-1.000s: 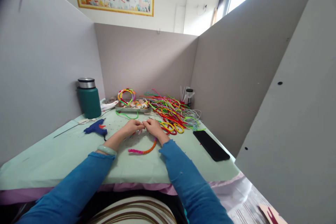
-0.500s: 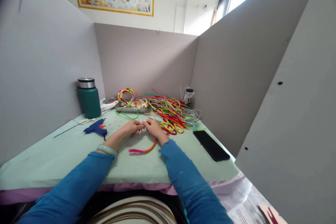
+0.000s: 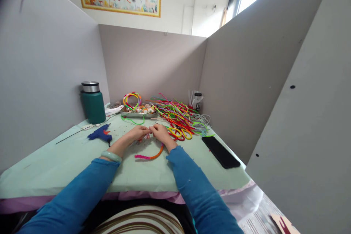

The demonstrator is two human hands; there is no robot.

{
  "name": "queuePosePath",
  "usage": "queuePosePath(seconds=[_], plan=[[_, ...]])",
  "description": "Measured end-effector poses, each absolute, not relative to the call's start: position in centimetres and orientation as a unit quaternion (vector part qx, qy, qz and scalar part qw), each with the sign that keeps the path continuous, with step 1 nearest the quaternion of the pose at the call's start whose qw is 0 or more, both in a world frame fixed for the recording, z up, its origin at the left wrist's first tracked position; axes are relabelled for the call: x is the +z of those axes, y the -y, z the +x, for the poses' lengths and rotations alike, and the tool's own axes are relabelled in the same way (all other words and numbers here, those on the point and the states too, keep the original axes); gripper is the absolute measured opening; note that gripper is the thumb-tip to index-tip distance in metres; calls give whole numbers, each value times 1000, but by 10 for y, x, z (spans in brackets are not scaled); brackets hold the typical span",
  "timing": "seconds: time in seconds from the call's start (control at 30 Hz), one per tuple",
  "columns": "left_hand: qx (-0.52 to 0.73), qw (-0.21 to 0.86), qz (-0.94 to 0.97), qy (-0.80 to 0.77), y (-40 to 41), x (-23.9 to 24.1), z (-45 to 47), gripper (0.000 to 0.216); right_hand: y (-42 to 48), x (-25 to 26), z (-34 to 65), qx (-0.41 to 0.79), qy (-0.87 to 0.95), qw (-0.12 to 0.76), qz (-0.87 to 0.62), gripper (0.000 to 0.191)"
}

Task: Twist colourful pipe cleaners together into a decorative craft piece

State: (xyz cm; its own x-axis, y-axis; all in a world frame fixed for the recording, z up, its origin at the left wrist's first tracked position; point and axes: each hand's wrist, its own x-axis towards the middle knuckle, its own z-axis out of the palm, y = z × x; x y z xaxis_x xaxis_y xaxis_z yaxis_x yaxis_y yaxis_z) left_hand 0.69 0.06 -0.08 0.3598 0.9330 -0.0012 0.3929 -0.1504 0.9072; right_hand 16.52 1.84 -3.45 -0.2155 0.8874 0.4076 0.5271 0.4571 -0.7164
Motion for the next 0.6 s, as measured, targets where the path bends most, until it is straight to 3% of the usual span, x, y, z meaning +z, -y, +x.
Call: queuePosePath(seconds=[0.2, 0.6], plan=[[337, 489, 661, -459, 2, 3, 8, 10, -19, -34, 165, 216, 748, 409, -476, 34], [333, 510, 669, -425, -7, -5, 8, 21, -20, -35, 165, 230, 740, 416, -475, 37]])
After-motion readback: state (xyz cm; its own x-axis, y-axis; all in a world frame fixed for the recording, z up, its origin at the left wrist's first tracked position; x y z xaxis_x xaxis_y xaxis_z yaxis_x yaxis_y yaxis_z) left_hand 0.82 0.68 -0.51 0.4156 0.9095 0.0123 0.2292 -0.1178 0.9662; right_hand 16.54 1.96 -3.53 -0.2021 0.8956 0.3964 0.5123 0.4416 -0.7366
